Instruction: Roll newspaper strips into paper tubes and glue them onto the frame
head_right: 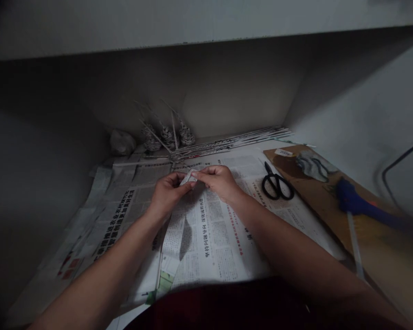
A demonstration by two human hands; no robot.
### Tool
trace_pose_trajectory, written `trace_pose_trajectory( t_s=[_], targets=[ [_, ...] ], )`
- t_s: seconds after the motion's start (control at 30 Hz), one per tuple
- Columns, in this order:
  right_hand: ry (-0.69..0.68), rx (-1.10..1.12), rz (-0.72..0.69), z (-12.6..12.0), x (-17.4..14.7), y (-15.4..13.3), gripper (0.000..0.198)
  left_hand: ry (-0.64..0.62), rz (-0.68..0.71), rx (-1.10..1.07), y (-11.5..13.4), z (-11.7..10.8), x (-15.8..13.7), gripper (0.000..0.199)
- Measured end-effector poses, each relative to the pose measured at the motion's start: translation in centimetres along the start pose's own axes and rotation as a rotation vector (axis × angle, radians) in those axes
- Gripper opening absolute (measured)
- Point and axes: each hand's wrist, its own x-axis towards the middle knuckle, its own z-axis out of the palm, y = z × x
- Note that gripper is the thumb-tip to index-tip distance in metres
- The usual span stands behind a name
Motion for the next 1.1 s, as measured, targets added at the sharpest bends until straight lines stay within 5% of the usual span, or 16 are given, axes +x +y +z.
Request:
trace_pose_trajectory(
  t_s=[0.37, 0.63, 0.87, 1.1],
  targets=[
    [0.045, -0.094, -0.190, 0.0, 0.3, 1.2, 0.040, -0.049, -0.012, -0.097, -0.3, 0.1, -0.1, 0.027],
    [0.079, -0.237, -0.313, 0.4, 0.0, 1.2, 0.040, -0.062, 0.008, 0.040, -0.8, 0.3, -0.4, 0.028],
    [-0.201, -0.132, -0.185, -0.3, 0.0, 0.4, 0.028, -0.058, -0.042, -0.044, -0.5, 0.0, -0.1, 0.026],
    [-0.119, -0.071, -0.199, -0.3, 0.0, 0.7, 0.025, -0.076, -0.012, -0.063, -0.5, 0.4, -0.4, 0.028]
  ],
)
